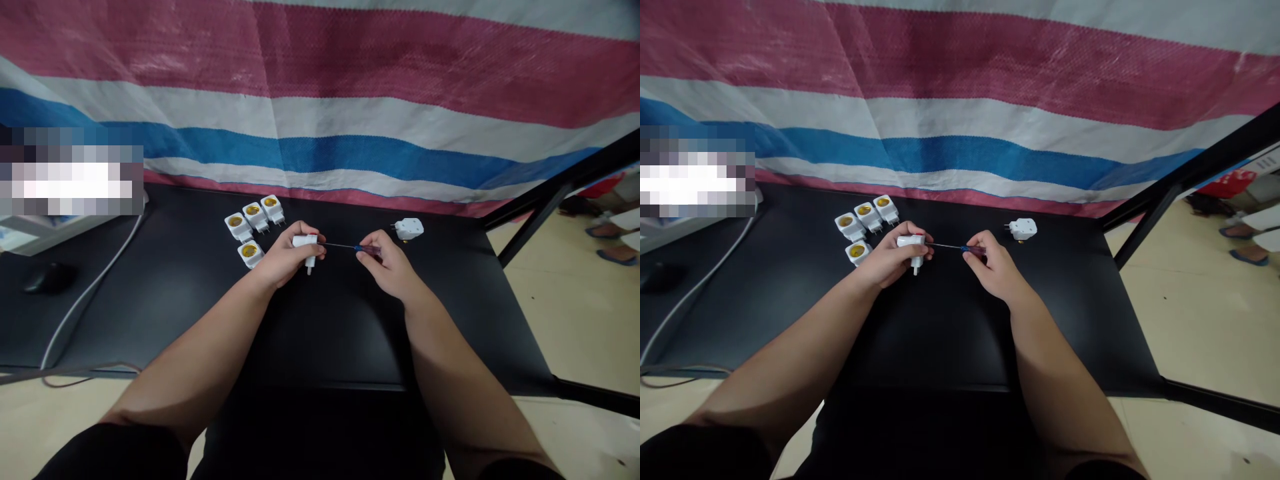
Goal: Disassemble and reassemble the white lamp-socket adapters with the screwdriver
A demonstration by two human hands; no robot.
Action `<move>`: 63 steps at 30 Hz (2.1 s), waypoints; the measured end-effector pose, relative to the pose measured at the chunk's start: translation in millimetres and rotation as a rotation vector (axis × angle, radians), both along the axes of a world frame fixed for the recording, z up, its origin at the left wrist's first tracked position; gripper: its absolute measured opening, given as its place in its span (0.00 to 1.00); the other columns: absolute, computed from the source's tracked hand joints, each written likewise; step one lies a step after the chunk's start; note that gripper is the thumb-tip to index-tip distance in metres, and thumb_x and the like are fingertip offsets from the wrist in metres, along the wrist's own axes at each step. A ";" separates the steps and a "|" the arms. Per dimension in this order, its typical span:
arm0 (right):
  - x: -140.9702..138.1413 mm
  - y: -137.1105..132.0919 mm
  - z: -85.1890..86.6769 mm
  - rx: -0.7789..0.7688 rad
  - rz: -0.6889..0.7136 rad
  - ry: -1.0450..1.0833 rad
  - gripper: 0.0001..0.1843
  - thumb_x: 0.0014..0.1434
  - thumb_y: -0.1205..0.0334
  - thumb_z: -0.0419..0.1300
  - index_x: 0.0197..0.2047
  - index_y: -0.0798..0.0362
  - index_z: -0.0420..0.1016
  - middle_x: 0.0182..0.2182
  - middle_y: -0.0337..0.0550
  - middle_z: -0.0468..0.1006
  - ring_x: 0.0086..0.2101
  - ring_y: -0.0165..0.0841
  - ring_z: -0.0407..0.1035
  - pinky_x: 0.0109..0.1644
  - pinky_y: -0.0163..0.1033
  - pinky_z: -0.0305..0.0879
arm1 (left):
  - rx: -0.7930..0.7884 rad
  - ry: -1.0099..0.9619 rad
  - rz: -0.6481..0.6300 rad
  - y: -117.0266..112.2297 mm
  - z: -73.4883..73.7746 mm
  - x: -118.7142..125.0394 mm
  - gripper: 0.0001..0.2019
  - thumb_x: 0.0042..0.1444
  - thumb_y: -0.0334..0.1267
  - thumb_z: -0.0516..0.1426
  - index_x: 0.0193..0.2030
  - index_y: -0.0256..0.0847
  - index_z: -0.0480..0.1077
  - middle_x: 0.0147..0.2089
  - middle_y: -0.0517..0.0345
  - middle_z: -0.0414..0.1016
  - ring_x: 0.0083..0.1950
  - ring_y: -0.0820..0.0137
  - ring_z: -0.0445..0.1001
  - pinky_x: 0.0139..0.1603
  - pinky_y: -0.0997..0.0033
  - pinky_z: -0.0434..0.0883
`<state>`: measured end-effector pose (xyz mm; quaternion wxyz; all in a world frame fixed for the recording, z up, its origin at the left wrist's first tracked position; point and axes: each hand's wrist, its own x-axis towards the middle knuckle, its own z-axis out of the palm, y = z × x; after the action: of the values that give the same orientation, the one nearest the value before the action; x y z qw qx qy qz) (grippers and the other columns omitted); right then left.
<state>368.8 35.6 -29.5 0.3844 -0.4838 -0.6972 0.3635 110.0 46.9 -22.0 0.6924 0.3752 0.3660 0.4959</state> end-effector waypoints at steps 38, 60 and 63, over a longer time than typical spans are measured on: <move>0.6 1.4 -1.9 -0.048 -0.023 -0.057 0.13 0.71 0.48 0.66 0.49 0.46 0.72 0.35 0.38 0.77 0.33 0.35 0.70 0.41 0.43 0.65 | -0.060 0.050 -0.023 1.3 1.8 0.9 0.19 0.46 0.30 0.75 0.41 0.38 0.72 0.39 0.58 0.84 0.32 0.74 0.81 0.35 0.74 0.76; -3.1 -2.1 2.5 -0.044 0.074 -0.110 0.16 0.74 0.44 0.63 0.49 0.47 0.75 0.34 0.40 0.79 0.32 0.35 0.70 0.38 0.43 0.64 | -0.230 0.019 0.009 2.7 8.3 -0.5 0.16 0.52 0.28 0.73 0.42 0.38 0.73 0.37 0.56 0.84 0.32 0.72 0.82 0.35 0.74 0.78; -2.5 -1.6 -0.4 -0.042 -0.002 -0.077 0.15 0.70 0.46 0.67 0.49 0.47 0.74 0.36 0.41 0.80 0.33 0.36 0.71 0.38 0.43 0.64 | -0.244 0.043 0.001 2.7 7.2 -0.2 0.17 0.51 0.28 0.74 0.42 0.38 0.73 0.38 0.56 0.84 0.33 0.72 0.82 0.35 0.74 0.78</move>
<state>366.3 34.0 -29.9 0.3473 -0.5062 -0.7032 0.3588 109.8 49.6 -14.8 0.7247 0.2984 0.4386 0.4397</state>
